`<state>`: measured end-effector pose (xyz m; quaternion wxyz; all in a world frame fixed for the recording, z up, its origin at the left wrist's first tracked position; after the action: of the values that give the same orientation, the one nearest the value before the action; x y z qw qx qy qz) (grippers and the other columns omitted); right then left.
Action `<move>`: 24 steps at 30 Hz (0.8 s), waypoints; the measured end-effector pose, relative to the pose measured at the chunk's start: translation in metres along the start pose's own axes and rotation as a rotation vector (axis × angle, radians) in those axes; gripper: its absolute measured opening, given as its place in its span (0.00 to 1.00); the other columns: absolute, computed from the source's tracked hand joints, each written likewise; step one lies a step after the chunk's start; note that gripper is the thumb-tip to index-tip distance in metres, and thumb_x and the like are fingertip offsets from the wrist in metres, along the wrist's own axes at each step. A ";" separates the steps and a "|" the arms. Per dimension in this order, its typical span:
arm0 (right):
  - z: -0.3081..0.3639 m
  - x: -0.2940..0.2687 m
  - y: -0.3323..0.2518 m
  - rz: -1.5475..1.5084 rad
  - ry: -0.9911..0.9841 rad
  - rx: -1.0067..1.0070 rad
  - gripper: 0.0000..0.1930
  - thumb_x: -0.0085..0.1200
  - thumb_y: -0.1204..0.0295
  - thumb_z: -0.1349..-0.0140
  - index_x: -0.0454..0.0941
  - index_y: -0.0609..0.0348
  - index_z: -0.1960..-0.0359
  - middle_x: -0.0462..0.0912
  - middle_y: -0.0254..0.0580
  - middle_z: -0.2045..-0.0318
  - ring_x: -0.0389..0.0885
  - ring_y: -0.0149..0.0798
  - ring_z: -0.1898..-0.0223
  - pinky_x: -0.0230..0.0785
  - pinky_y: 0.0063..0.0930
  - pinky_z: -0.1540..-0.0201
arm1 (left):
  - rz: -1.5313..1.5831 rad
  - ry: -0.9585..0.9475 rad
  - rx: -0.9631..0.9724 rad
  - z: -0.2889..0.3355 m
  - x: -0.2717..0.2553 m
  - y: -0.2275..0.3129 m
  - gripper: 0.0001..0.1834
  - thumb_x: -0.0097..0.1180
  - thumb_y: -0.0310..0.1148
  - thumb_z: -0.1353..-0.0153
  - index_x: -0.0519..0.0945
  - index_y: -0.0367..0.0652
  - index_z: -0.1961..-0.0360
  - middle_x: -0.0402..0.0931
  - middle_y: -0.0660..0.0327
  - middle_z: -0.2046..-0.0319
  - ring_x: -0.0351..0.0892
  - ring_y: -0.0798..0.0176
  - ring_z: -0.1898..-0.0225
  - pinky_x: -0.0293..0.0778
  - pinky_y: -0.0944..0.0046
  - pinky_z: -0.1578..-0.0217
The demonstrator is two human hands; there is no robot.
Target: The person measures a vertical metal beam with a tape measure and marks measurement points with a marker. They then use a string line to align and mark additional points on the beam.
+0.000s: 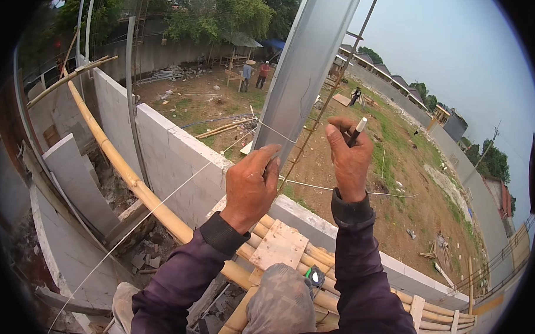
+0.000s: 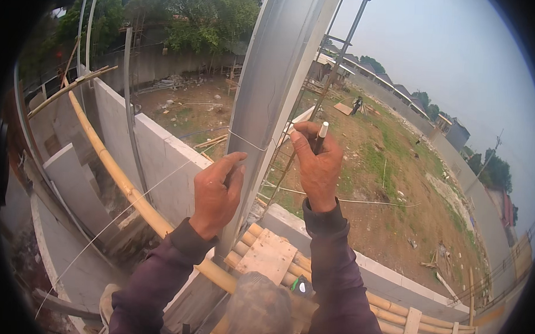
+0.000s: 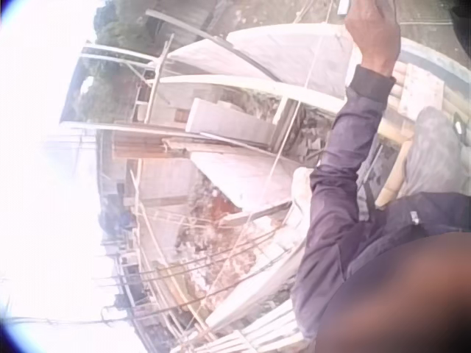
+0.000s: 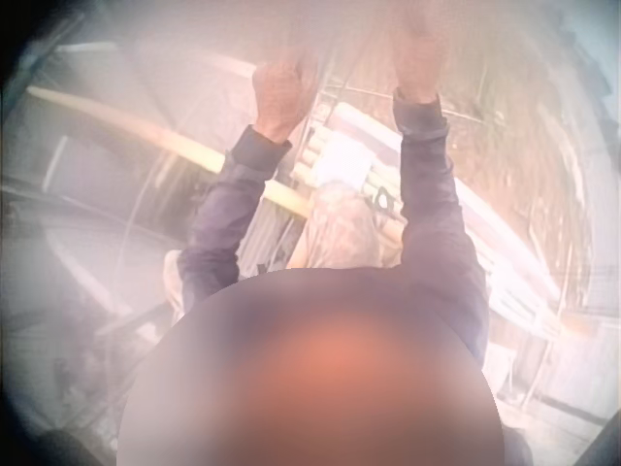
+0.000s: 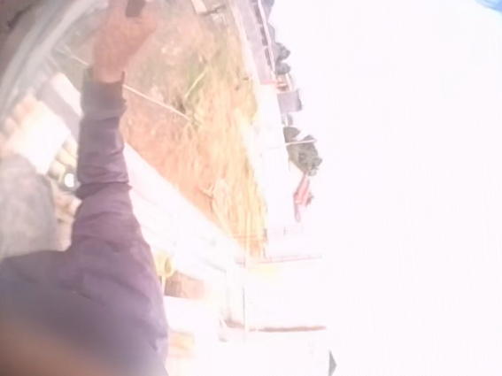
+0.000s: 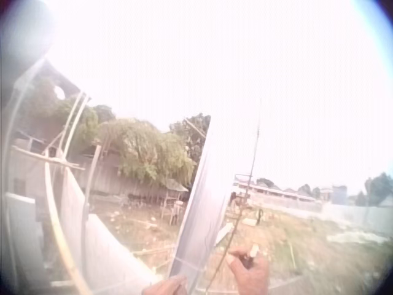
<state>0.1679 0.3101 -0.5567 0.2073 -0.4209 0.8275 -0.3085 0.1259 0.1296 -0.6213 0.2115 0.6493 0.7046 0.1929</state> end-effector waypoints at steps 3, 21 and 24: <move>-0.019 0.014 -0.018 -0.028 -0.002 -0.050 0.08 0.60 0.74 0.35 0.81 0.63 0.57 0.81 0.30 0.68 0.76 0.23 0.66 0.68 0.19 0.62 | 0.007 0.060 0.026 -0.038 0.012 0.014 0.11 0.57 0.21 0.40 0.82 0.34 0.56 0.83 0.51 0.68 0.82 0.52 0.70 0.76 0.59 0.65; 0.018 0.015 0.018 -0.077 -0.228 -0.115 0.10 0.61 0.73 0.36 0.81 0.62 0.54 0.81 0.32 0.70 0.72 0.21 0.73 0.65 0.19 0.71 | 0.198 0.094 0.033 -0.045 0.017 0.056 0.01 0.56 0.20 0.37 0.78 0.36 0.65 0.80 0.58 0.74 0.82 0.63 0.72 0.76 0.67 0.70; 0.014 0.011 0.037 -0.184 -0.010 -0.175 0.11 0.60 0.71 0.34 0.81 0.64 0.54 0.82 0.36 0.70 0.71 0.21 0.78 0.63 0.19 0.75 | 0.097 -0.055 0.274 -0.014 0.045 0.061 0.04 0.59 0.18 0.39 0.79 0.36 0.64 0.81 0.59 0.72 0.82 0.66 0.71 0.76 0.68 0.68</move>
<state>0.1487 0.3133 -0.5930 0.1448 -0.5131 0.8081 -0.2506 0.1662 0.1791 -0.5781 0.1305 0.7102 0.6863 0.0871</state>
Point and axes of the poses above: each hand's wrist, its own z-axis away from the middle knuckle, its own x-axis out of the palm, y = z × x, the point moved 2 cm from there along -z, towards the middle knuckle
